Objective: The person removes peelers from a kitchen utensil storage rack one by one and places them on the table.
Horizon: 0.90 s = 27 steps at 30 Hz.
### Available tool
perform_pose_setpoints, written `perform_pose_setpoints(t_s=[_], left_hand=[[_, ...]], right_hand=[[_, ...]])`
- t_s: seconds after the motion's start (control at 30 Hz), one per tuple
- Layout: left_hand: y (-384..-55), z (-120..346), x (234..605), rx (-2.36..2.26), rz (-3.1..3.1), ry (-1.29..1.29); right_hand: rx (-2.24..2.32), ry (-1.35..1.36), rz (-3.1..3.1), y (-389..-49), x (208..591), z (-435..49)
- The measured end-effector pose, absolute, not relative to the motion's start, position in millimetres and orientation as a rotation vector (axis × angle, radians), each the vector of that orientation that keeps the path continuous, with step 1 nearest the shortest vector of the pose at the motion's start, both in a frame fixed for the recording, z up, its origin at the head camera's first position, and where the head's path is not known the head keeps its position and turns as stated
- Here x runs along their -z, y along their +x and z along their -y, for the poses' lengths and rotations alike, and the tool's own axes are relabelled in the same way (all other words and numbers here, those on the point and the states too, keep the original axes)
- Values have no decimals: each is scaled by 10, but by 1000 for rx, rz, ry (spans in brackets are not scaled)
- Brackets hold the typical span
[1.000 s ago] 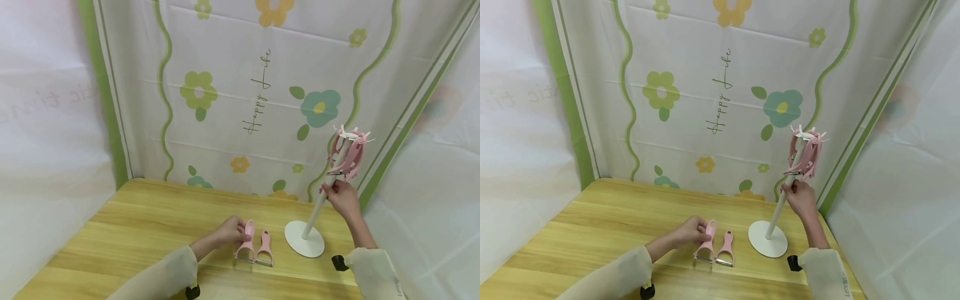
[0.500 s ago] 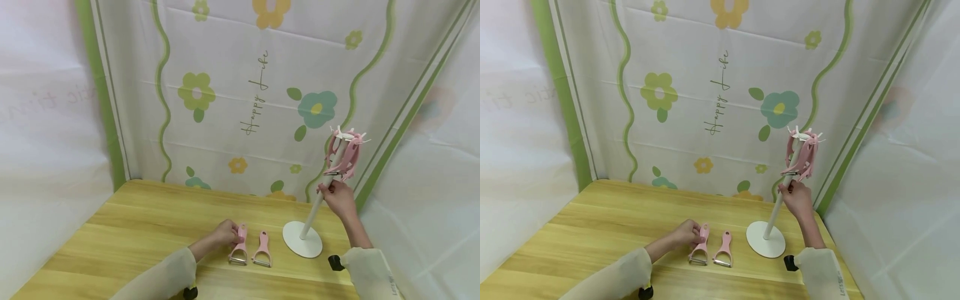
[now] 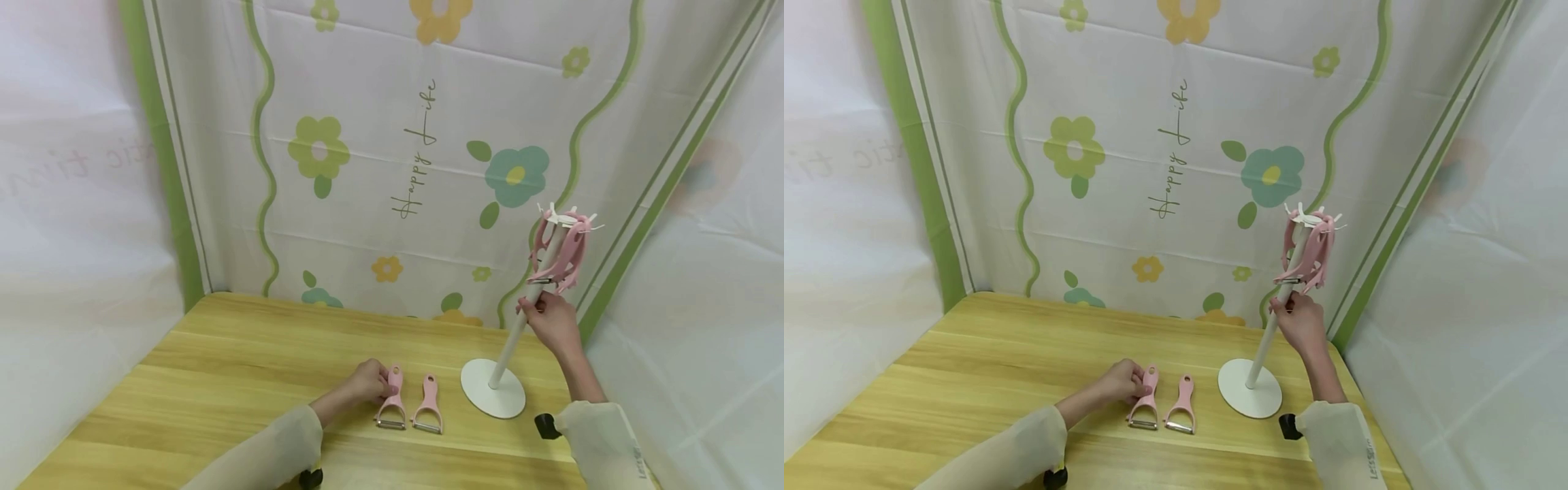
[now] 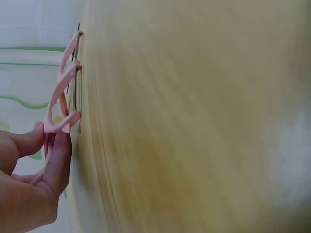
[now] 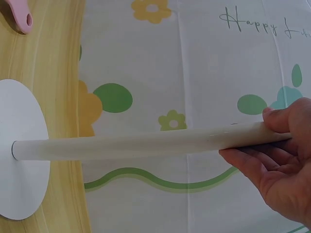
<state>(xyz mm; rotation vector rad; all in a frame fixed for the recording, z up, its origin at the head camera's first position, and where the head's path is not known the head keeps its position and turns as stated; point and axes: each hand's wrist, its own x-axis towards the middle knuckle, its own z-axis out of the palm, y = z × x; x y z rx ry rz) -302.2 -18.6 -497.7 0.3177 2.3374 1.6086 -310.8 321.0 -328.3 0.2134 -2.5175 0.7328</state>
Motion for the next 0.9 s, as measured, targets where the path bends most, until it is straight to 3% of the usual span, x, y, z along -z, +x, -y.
perform_pose_setpoints(t_s=[0.53,0.9], left_hand=[[-2989,191,5005,-1380,-2628,528],[-2965,222,4898,-1283,-2641,501]], right_hand=[[-753,183,2472,-3093,3318,-3170],[-711,209,2455,-3076,3299,-3125]])
